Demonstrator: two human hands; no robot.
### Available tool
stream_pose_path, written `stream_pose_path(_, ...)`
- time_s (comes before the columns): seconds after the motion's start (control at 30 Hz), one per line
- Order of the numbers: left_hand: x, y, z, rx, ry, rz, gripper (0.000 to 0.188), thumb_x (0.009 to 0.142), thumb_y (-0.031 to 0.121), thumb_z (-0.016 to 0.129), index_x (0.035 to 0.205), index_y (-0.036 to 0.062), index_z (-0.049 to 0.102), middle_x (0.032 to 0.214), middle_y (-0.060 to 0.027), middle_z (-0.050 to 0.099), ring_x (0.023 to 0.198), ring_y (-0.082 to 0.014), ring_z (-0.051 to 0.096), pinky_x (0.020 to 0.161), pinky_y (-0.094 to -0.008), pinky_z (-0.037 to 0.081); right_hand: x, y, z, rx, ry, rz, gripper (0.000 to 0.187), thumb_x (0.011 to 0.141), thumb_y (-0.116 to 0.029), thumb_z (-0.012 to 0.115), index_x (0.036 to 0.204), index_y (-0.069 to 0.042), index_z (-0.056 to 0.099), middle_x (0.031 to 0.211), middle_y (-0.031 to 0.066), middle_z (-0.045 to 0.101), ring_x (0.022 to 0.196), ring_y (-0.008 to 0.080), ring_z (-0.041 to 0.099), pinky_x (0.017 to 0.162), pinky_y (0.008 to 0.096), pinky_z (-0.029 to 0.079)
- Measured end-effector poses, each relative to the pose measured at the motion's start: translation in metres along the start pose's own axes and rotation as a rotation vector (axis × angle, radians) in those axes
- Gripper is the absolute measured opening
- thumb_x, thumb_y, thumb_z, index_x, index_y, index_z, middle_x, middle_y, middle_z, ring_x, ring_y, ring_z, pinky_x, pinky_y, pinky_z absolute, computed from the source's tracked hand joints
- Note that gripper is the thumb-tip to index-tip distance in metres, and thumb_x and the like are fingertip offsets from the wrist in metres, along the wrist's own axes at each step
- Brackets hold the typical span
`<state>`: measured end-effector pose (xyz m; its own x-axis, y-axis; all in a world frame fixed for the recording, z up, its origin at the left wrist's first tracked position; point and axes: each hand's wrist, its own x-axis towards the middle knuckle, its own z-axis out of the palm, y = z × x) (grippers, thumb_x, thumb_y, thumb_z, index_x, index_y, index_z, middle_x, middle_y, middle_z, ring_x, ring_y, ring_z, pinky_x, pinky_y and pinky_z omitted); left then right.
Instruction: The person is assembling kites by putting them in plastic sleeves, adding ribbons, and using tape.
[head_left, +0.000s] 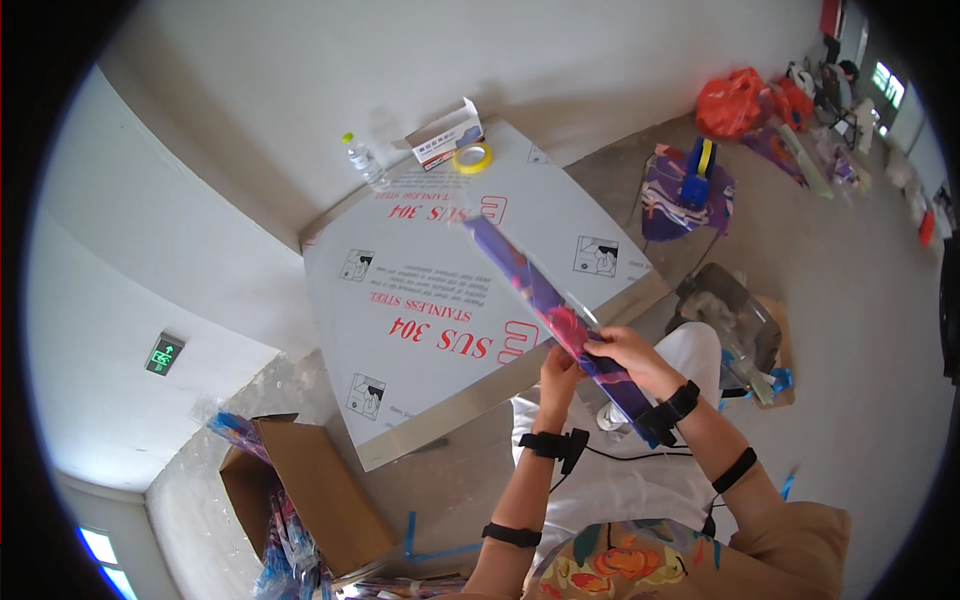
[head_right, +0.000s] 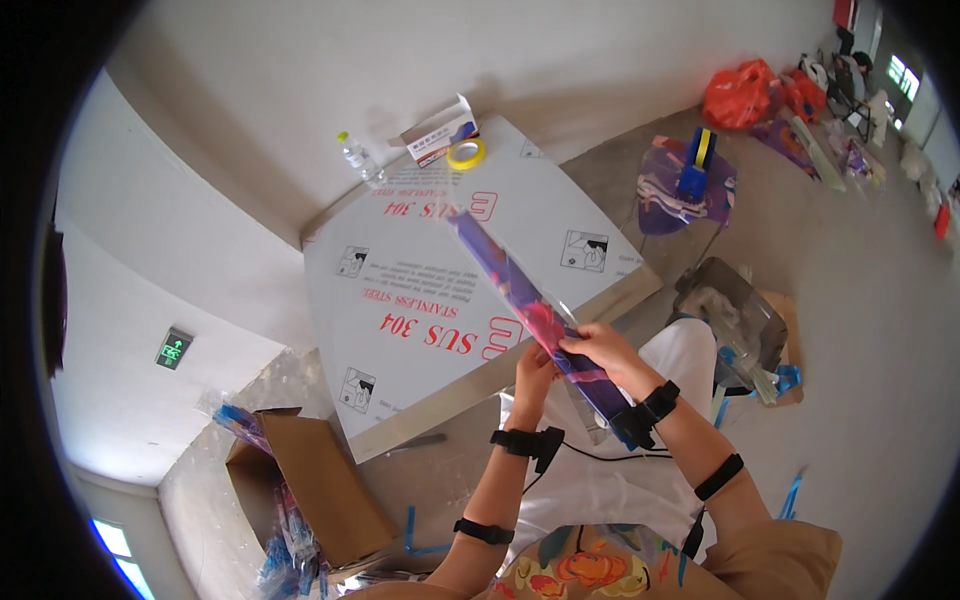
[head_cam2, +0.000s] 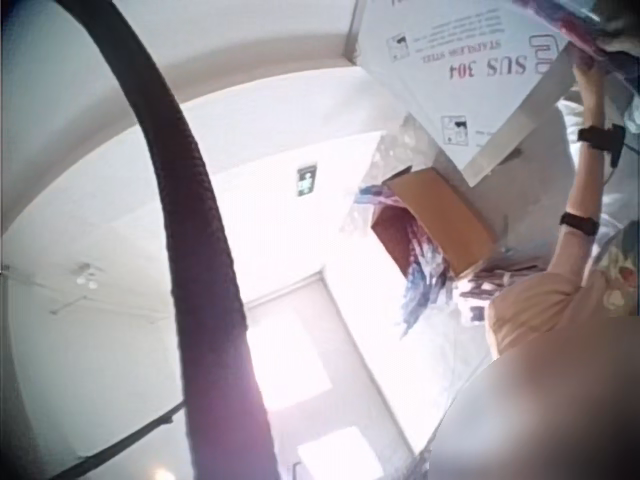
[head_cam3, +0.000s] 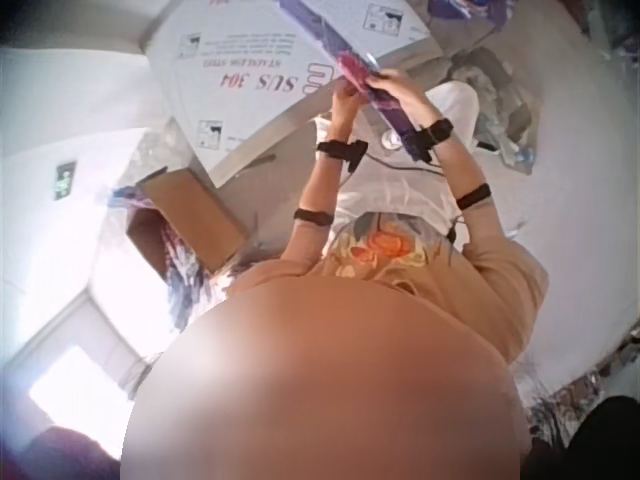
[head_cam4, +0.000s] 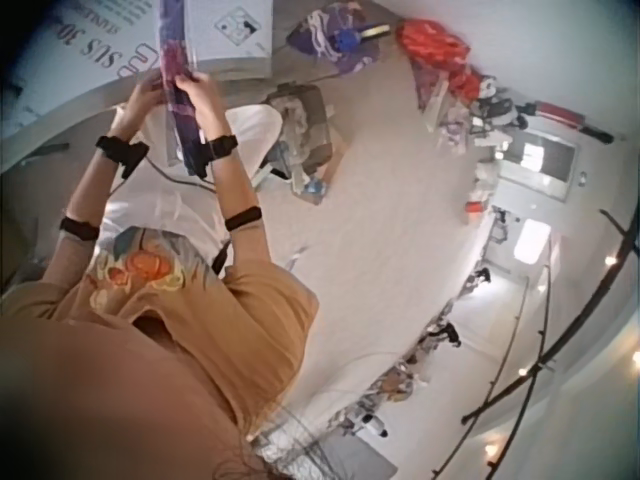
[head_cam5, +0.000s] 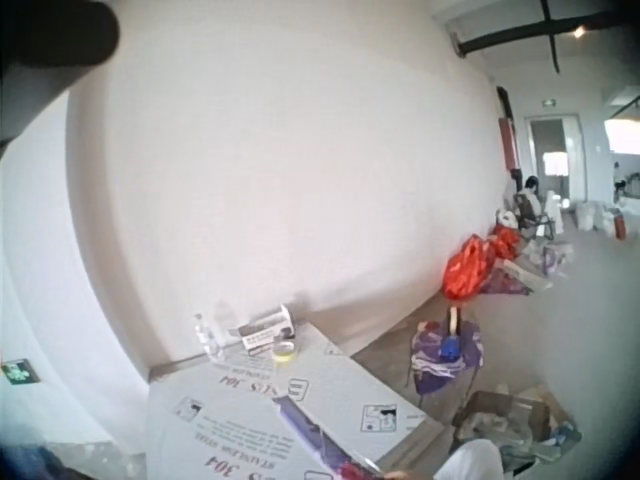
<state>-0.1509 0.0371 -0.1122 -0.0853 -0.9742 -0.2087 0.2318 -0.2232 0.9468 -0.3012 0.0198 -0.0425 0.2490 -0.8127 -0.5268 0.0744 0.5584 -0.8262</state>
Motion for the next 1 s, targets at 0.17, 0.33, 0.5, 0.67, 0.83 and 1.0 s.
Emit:
stream_pose_path(0.17,-0.007,-0.051,-0.018,-0.304,0.028,-0.322,0.028,0.096,0.013,0.053,0.121,0.0010,0.057,0.098,-0.0034,0.067,0.079,-0.0112,0.064,0.071,-0.0250,0.052,-0.005,0.046,-0.005,0.031,-0.088,0.073,0.031,0.090,-0.017,0.066,0.110,0.005,0.060,0.096,0.0092,0.066,0.082,0.0136,0.065,0.074,0.0262,0.052)
stream_pose_path(0.33,0.006,-0.061,-0.021,-0.320,0.186,-0.169,0.022,0.098,0.010,0.048,0.111,-0.0007,0.062,0.095,-0.0041,0.067,0.082,-0.0102,0.064,0.071,-0.0244,0.052,-0.058,0.061,-0.029,0.038,-0.095,0.187,0.032,0.089,-0.014,0.066,0.113,0.005,0.059,0.098,0.0064,0.066,0.084,0.0124,0.064,0.073,0.0244,0.051)
stream_pose_path(0.5,-0.005,-0.038,-0.007,-0.095,0.074,0.112,0.022,0.098,0.010,0.048,0.106,-0.0032,0.065,0.093,-0.0093,0.070,0.087,-0.0141,0.066,0.075,-0.0264,0.051,-0.072,0.076,-0.031,0.047,0.093,0.016,0.019,0.088,-0.001,0.061,0.106,0.005,0.061,0.096,0.0066,0.066,0.086,0.0104,0.062,0.074,0.0225,0.049)
stream_pose_path(0.67,-0.052,-0.028,0.012,0.391,0.009,0.146,0.019,0.094,0.007,0.050,0.104,-0.0043,0.062,0.085,-0.0173,0.068,0.083,-0.0165,0.066,0.072,-0.0300,0.049,-0.043,0.073,-0.014,0.108,0.234,-0.166,0.013,0.093,-0.005,0.057,0.104,0.002,0.061,0.093,0.0053,0.065,0.083,0.0110,0.063,0.072,0.0221,0.049)
stream_pose_path(0.83,-0.034,-0.044,-0.007,0.231,0.042,0.042,0.018,0.094,0.005,0.049,0.103,-0.0042,0.062,0.077,-0.0099,0.066,0.072,-0.0129,0.061,0.065,-0.0291,0.048,-0.066,0.079,0.002,0.443,0.140,-0.014,0.025,0.096,-0.015,0.059,0.113,0.003,0.057,0.096,0.0072,0.067,0.090,0.0159,0.066,0.076,0.0249,0.053)
stream_pose_path(1.0,-0.028,-0.046,-0.014,0.312,0.095,0.089,0.018,0.092,0.005,0.052,0.104,-0.0036,0.062,0.076,-0.0109,0.064,0.070,-0.0136,0.058,0.064,-0.0296,0.047,-0.105,0.098,0.004,0.129,0.008,0.119,0.025,0.091,-0.012,0.063,0.110,0.004,0.061,0.094,0.0097,0.069,0.084,0.0144,0.067,0.073,0.0271,0.053)
